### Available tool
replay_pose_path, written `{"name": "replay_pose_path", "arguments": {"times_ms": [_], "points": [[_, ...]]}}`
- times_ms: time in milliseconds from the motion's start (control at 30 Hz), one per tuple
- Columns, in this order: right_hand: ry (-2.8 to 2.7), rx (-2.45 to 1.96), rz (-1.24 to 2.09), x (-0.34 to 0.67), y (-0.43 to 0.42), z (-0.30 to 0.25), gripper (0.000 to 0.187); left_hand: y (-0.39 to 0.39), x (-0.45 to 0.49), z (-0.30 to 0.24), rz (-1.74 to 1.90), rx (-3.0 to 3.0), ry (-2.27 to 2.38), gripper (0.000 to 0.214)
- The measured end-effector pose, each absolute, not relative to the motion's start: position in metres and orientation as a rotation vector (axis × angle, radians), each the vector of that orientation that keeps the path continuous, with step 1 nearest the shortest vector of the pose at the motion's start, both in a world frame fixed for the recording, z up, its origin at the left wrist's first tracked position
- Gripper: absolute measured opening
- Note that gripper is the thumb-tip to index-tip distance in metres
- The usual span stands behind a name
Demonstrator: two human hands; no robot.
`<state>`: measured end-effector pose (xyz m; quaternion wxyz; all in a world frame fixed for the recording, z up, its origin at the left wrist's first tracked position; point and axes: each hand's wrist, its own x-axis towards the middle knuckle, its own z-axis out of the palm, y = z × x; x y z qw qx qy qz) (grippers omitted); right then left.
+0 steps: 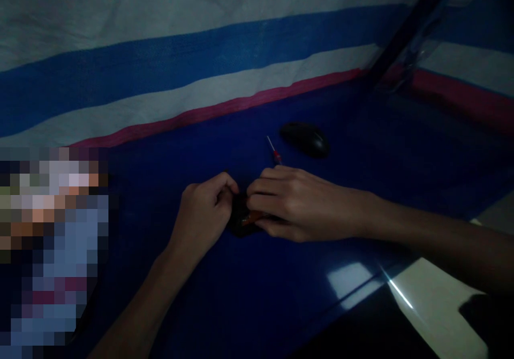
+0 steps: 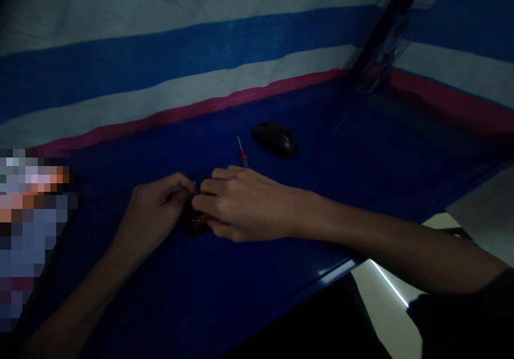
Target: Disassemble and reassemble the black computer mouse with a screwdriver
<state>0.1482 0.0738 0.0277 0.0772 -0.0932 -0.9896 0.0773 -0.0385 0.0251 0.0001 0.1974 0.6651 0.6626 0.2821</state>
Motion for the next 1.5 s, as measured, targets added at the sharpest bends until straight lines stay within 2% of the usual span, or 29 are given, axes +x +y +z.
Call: {"name": "replay_pose_path", "arguments": {"times_ms": [333,967,1067,1167,1267,1367,1500], "points": [[-3.012,-0.326,0.379,0.150,0.076,0.029,0.017,0.022,-0.038,-0.001,0.859,1.827,1.909,0.021],[-2.990,-0.187,0.269,0.153,0.082,0.036,0.023,0.024,-0.036,-0.001,0.856,1.913,1.849,0.026],[-2.856,-0.420,0.214,0.166,0.102,0.046,0.026,0.023,-0.036,-0.002,0.911,1.873,1.867,0.026],[-2.753,-0.911,0.004,0.184,0.132,0.047,0.028,0.022,-0.036,-0.003,0.981,1.842,1.881,0.024],[-2.688,-1.209,-0.169,0.194,0.156,0.036,0.038,0.021,-0.037,-0.003,1.053,1.853,1.887,0.023],[-2.758,-1.381,-0.074,0.195,0.167,0.022,0.048,0.021,-0.037,-0.003,1.097,1.853,1.890,0.023],[-2.759,-1.448,-0.006,0.189,0.167,0.012,0.045,0.020,-0.038,-0.004,1.117,1.848,1.903,0.022]]}}
